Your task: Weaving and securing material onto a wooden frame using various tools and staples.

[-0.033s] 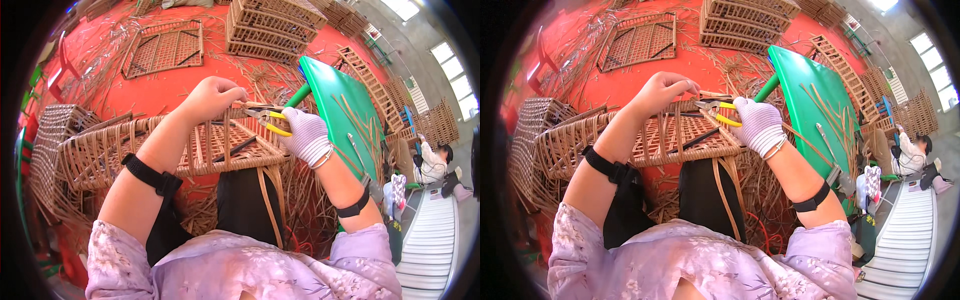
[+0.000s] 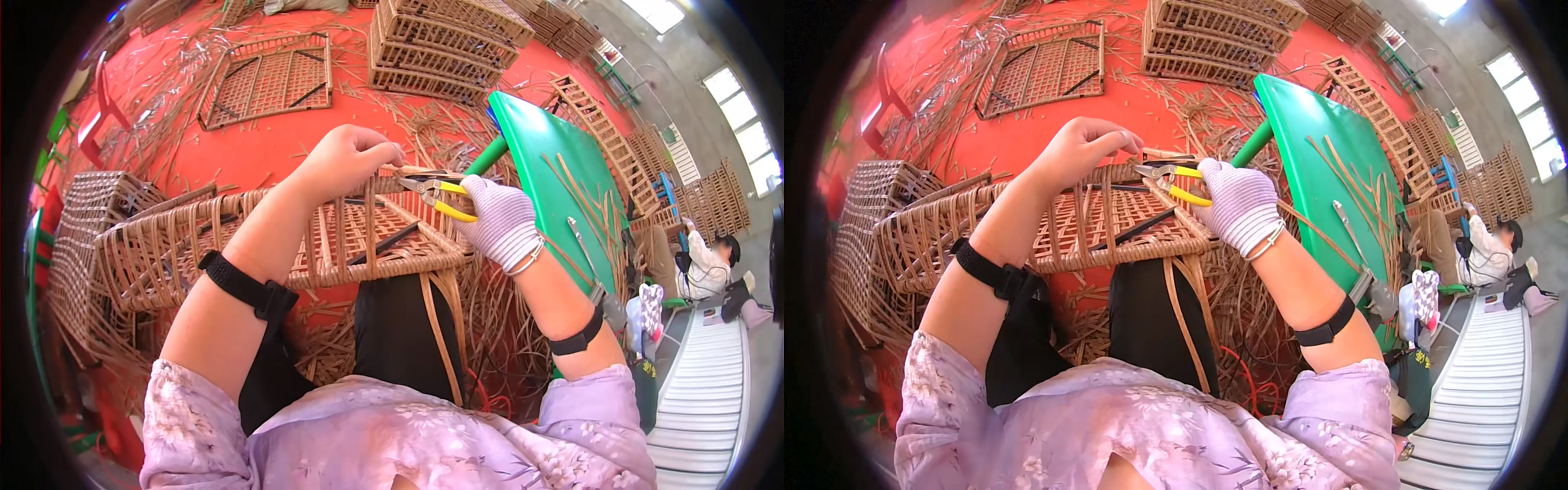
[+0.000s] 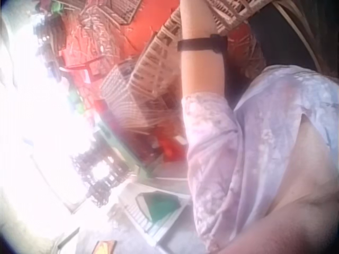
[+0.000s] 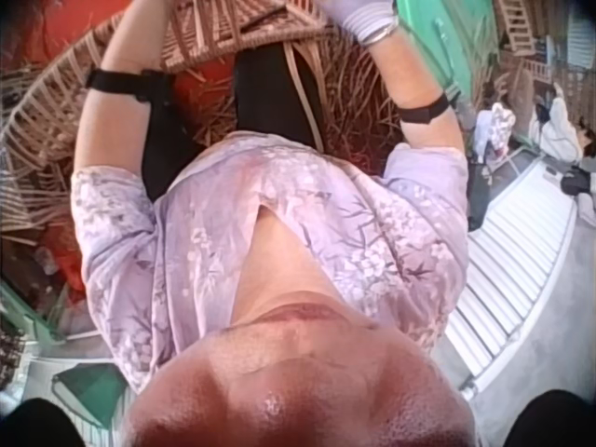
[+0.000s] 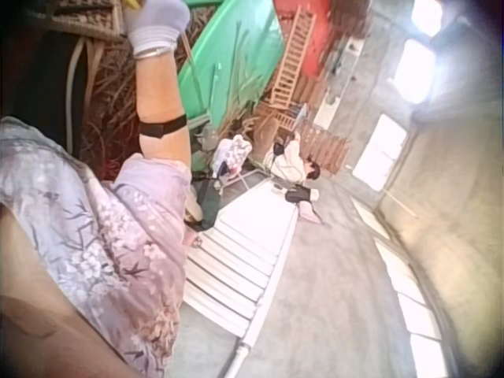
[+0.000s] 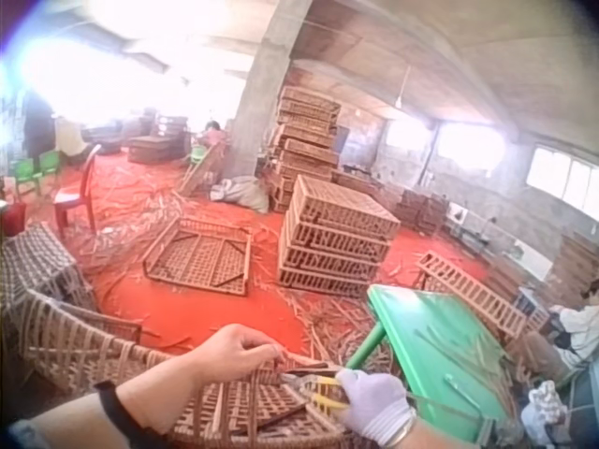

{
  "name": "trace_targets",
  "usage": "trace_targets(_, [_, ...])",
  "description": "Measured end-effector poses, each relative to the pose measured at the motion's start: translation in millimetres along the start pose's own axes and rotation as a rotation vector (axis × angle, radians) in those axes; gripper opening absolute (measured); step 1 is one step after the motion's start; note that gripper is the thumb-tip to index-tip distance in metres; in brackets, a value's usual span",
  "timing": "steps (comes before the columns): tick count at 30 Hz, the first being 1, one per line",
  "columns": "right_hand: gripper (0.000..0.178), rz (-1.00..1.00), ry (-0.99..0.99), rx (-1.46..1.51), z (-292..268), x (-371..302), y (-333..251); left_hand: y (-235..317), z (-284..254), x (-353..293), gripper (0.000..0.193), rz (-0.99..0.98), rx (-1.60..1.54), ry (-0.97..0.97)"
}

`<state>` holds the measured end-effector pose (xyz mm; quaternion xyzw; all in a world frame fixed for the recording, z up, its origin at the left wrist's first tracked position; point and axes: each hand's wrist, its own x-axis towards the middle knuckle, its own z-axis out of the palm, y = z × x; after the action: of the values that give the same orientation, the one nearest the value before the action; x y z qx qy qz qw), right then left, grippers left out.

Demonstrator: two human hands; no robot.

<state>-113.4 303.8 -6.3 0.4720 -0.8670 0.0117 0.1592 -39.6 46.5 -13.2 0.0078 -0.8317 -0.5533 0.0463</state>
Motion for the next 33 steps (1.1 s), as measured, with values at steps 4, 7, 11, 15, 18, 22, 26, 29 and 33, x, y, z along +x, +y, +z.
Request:
trace_targets(4, [0.036, 0.172, 0.033, 0.219, 0.5, -4.9, -2.6, -0.1, 0.0, -0.6, 0.031, 0.016, 0.007, 0.009])
trace_targets(7, [0.035, 0.387, 0.249, 0.491, -10.9, -16.8, 17.9, -0.7, 3.8, -0.8, 0.032, -0.061, 0.017, 0.04])
trace_targets(11, [0.053, 0.814, 0.188, 0.585, -21.3, -50.4, 63.5, -1.8, 6.0, -3.1, 0.037, -0.02, 0.191, 0.064])
trace_targets(15, [0.077, 0.991, -0.097, -0.014, -10.4, -119.6, 148.2, 8.2, 10.7, -3.2, 0.042, -0.027, 0.321, 0.037])
trace_targets(18, [0.085, 1.131, -0.343, -0.253, 1.5, -162.9, 182.3, 4.7, 12.8, -0.7, 0.041, -0.039, 0.322, 0.024])
trace_targets(22, [0.087, 1.158, -0.511, -0.281, 12.5, -183.1, 190.6, -1.9, 11.8, -1.5, 0.041, -0.009, 0.24, 0.031])
trace_targets(26, [0.07, 0.791, -0.163, -0.338, 15.8, -178.1, 180.6, 1.3, 15.1, 1.8, 0.044, -0.028, 0.267, 0.004])
trace_targets(29, [0.038, 0.294, 0.18, 0.098, -3.9, -118.8, 105.3, 15.5, 20.1, -2.6, 0.054, -0.108, 0.439, 0.008])
trace_targets(33, [0.025, -0.229, 0.104, 0.329, -14.1, -78.2, -2.4, 17.4, 15.4, 3.3, 0.069, -0.224, 0.567, 0.071])
